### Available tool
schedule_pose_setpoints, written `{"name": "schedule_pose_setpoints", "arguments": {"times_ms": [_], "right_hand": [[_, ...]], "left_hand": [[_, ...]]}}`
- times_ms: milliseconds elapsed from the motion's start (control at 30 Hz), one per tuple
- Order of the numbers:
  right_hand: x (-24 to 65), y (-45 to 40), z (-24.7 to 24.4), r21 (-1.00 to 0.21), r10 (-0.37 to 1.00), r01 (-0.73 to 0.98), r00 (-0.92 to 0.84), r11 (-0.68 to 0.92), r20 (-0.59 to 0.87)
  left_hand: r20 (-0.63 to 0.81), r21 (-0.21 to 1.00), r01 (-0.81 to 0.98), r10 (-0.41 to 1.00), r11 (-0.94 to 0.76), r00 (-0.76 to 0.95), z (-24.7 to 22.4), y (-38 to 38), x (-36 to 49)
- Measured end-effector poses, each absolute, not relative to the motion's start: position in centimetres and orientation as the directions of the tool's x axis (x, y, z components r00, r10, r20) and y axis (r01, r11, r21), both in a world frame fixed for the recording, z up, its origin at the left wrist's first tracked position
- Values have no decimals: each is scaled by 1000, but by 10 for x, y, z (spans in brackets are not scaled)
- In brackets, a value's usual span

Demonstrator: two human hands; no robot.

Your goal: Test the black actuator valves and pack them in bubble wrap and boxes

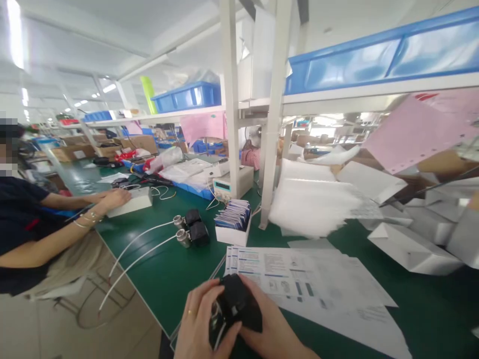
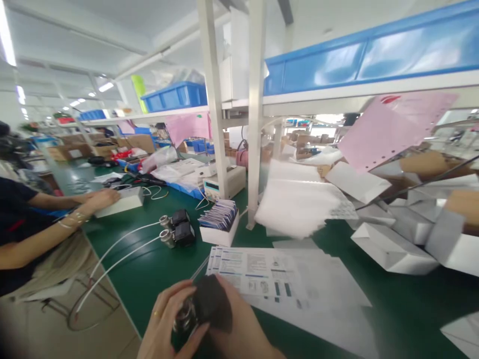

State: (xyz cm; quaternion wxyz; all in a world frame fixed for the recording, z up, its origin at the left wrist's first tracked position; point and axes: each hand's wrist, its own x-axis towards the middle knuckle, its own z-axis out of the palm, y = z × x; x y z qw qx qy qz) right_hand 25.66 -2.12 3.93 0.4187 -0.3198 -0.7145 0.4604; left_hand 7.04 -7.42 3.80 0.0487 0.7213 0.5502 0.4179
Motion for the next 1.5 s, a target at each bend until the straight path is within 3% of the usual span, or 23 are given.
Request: {"name": "schedule_pose_setpoints", "arguments": {"times_ms": [167,267,367,433,533,667,833,1500], "right_hand": [[266,-25,8,-939,863,73,-424,336,276],[278,-28,-2,-976,887,27,-421,218,187],[289,-34,-6,-998,923,-13,-379,68,68],[292,-38,-8,-994,922,-108,-387,-21,23],[290,-44,-7,-946,915,-307,-402,-101,33],[287,-48,10,-908,919,-406,-387,-101,70],[289,-47,25,-897,921,-440,-364,-40,138],[290,-52,22,-914,951,-396,-307,-91,38]], "left_hand": [[90,605,796,995,-18,-47,63,-44,86],[18,726,687,997,41,-78,65,-37,85],[-17,923,380,994,58,-109,55,-38,79],[-67,991,106,991,79,-113,48,-44,81],[-154,969,-202,986,139,-65,40,-55,97],[-235,895,-393,972,213,-9,35,-65,124],[-254,860,-469,966,204,-45,24,-67,136],[-236,870,-444,972,213,4,14,-74,125]]}}
